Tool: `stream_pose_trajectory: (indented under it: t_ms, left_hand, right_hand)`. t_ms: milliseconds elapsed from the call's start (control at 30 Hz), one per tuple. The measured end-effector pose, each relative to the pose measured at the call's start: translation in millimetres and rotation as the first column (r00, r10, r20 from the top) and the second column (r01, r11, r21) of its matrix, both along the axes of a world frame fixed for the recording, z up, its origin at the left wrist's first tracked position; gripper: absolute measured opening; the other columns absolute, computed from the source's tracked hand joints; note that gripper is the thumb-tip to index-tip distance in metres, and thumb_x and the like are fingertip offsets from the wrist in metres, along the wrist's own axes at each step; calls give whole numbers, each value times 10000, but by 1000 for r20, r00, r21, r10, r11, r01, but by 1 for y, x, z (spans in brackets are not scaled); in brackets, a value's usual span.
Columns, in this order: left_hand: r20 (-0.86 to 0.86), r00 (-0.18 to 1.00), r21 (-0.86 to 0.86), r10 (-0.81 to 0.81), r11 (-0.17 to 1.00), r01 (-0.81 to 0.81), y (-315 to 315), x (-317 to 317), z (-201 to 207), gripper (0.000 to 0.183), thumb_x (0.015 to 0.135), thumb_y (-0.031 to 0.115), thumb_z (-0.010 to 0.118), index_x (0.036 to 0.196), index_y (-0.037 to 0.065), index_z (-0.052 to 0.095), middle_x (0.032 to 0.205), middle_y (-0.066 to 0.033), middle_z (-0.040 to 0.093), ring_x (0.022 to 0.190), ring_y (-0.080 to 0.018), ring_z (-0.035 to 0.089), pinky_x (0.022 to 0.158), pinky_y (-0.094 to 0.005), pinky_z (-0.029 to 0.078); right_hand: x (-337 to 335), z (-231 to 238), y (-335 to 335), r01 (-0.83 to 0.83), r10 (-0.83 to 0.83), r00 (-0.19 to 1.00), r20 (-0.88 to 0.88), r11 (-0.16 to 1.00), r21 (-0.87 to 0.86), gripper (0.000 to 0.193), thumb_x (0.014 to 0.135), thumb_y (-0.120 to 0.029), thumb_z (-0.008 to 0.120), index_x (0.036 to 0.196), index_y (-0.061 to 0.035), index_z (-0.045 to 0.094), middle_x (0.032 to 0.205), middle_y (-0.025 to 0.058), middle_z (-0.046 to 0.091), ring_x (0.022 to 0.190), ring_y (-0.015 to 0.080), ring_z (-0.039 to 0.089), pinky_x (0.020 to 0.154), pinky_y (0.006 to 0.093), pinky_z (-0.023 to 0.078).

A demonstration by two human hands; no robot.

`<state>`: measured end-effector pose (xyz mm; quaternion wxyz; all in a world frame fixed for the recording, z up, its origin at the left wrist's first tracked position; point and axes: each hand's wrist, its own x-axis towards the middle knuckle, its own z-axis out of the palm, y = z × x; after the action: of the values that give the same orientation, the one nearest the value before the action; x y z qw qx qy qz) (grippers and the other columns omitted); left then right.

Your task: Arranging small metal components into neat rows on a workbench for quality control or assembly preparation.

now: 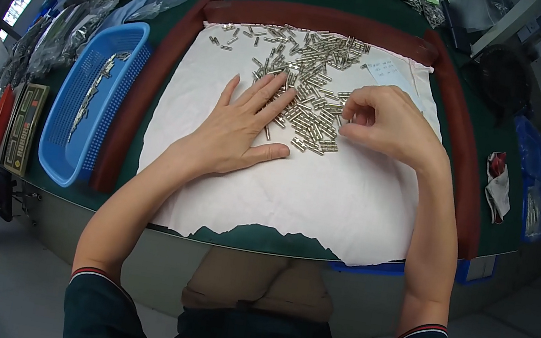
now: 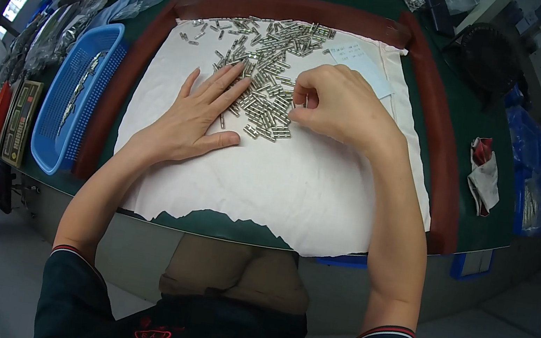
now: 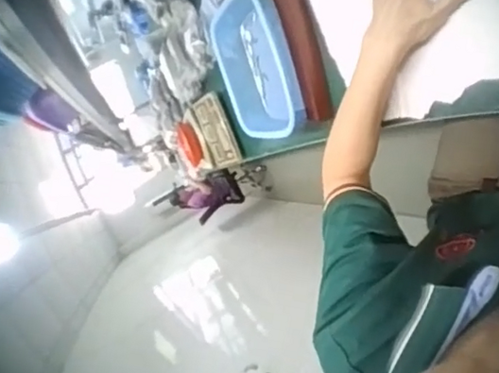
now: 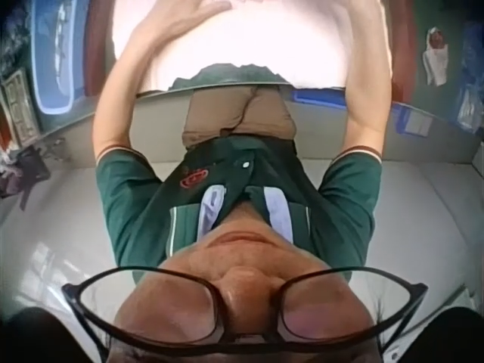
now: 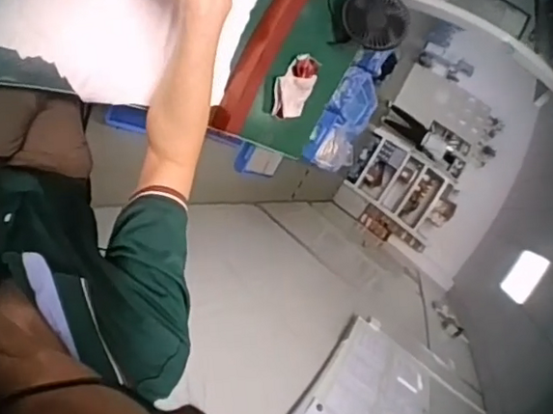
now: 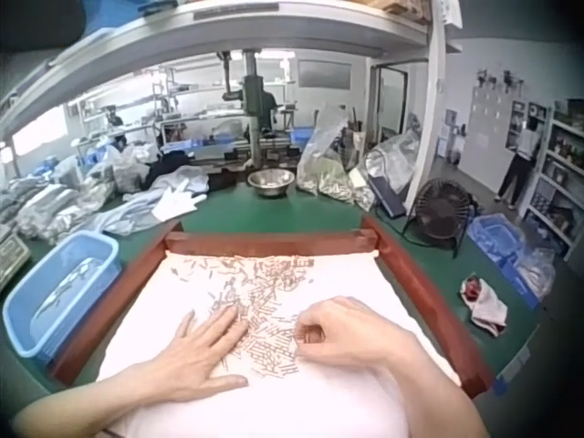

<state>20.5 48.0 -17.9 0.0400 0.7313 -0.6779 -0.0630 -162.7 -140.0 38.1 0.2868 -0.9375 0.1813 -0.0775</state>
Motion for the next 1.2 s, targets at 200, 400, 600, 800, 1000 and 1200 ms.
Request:
stream_pose_trajectory:
  t_ms: [200,400,600,800,1000,1200]
  left_hand:
    - [-183,976,-377,-115,925,38,0,-4,6,555,803,363,719,1283,129,569,1350,-110,479,1295,-266,403,1082,-456,251]
    - [-276,915,-481,-295,866,134,-8,-19,-4,236,733,122,733,954,102,652,978,-34,548,989,-210,502,884,-391,319]
    - [-271,913,-469,-304,870,151,-5,-23,-6,236,758,75,719,985,87,655,975,-41,564,964,-210,518,859,-360,336]
    - [-251,916,-493,-312,856,157,-9,-27,-5,208,784,75,705,981,77,637,977,-46,563,968,-222,520,855,-366,351]
    - [-247,917,-446,-313,877,179,-6,-29,2,197,783,72,701,962,66,619,971,-58,551,957,-234,518,835,-361,366]
    - [-274,930,-412,-245,904,117,14,-24,7,163,768,55,708,902,56,615,924,-67,552,888,-253,523,795,-361,389]
  right_hand:
    - [2,-11,11,-205,200,976,-82,976,-67,197,653,-119,733,743,8,611,664,101,604,636,222,590,606,328,465]
    - [8,-10,17,-219,217,973,-82,976,-8,170,655,-82,711,765,6,616,665,106,606,636,237,592,611,341,471]
    - [5,-11,21,-224,213,970,-119,970,-90,121,666,-54,667,762,8,628,718,139,643,694,303,623,645,379,489]
    - [5,-11,25,-230,217,968,-122,967,-107,111,676,-54,667,757,12,631,736,148,650,722,325,627,675,397,493]
    - [8,-15,30,-189,185,982,-39,971,-145,114,702,-64,679,758,23,632,748,155,640,729,334,623,678,415,488]
    - [12,-24,46,-195,203,978,47,971,-139,91,749,-72,668,766,13,640,773,150,623,772,339,611,706,421,480]
